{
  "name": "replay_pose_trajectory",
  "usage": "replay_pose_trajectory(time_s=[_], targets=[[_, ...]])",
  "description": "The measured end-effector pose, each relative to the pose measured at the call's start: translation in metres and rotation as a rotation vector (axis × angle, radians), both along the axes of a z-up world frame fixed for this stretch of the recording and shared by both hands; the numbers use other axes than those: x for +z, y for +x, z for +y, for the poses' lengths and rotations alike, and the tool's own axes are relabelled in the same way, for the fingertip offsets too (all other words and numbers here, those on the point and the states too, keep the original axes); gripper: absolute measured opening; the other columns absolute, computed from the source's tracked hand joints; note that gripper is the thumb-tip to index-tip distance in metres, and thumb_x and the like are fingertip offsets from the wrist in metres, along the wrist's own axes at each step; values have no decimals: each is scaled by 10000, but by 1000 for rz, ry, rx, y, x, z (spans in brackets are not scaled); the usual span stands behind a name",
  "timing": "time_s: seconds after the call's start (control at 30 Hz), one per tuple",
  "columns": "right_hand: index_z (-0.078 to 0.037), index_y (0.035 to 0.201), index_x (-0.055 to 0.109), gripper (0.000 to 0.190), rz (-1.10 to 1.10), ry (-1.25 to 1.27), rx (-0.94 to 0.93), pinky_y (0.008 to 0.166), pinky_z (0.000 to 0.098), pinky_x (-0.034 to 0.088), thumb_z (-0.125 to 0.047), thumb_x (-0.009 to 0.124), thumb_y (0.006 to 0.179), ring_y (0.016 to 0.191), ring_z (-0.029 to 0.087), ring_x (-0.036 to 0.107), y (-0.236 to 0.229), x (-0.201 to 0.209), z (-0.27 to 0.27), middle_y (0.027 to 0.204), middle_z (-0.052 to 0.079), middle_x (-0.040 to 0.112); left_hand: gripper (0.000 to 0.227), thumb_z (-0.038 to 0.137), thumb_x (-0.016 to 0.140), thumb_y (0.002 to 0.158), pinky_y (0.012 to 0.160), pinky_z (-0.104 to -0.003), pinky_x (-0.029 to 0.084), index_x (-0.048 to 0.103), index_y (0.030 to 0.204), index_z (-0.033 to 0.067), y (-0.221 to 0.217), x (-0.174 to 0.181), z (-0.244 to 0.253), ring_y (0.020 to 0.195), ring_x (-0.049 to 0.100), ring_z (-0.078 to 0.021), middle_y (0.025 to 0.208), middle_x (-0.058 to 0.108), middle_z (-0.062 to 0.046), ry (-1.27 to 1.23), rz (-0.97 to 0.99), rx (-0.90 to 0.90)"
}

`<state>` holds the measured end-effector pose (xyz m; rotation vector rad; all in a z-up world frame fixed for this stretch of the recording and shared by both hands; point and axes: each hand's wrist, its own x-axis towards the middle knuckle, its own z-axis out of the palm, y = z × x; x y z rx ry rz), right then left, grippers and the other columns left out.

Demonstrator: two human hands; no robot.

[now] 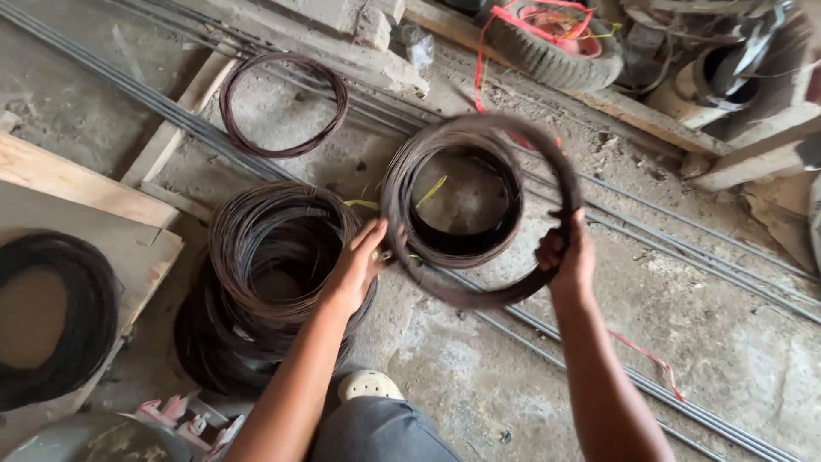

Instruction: The person sits on the floor and handles several coils of dark wire. They pick up a coil, untangle it, and straighten the wire by hand, then place it back down among other coils.

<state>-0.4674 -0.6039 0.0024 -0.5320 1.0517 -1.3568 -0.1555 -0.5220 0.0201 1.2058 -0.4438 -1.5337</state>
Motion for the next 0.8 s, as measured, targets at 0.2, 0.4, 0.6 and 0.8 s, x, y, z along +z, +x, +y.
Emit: replay_pose_trajectory(time_s=[0.2, 0.4, 0.6, 0.8], targets=[[-93, 1071, 686, 424, 609, 23, -65, 494, 299, 484, -507, 750, 1008, 568, 143, 586, -52, -156, -98, 706, 45, 595, 919, 572, 666, 931, 1224, -582, 229, 316, 1610, 60, 10, 11, -11, 1513, 289, -426, 1626, 298, -300, 35, -410, -209], [-235, 1490, 587, 513, 1923, -606, 316, 1245, 638, 63, -492, 516, 1051, 1539, 384, 320, 19, -173, -33, 1430, 183, 610, 532, 468, 767, 889, 1037, -454, 515, 705, 1308, 145, 20, -49, 64, 1229, 655, -301, 1263, 721, -143, 91, -575, -203], [-257, 1453, 637, 594, 2045, -673, 203, 1259, 630, 80, -610, 619, 975, 1545, 325, 356, 14, -229, -31, 1358, 140, 676, 481, 340, 703, 971, 936, -430, 590, 671, 1376, 85, 25, -96, 151, 1179, 682, -268, 1267, 734, -166, 175, -318, -46], [-46, 1491, 523, 643, 1652, -993, 261, 1166, 772, 135, -337, 645, 931, 1475, 499, 342, 76, -157, 1, 1426, 291, 547, 440, 194, 568, 963, 899, -387, 579, 629, 1371, 40, 40, -86, 240, 1105, 754, -265, 1246, 776, -159, 358, -177, 246]])
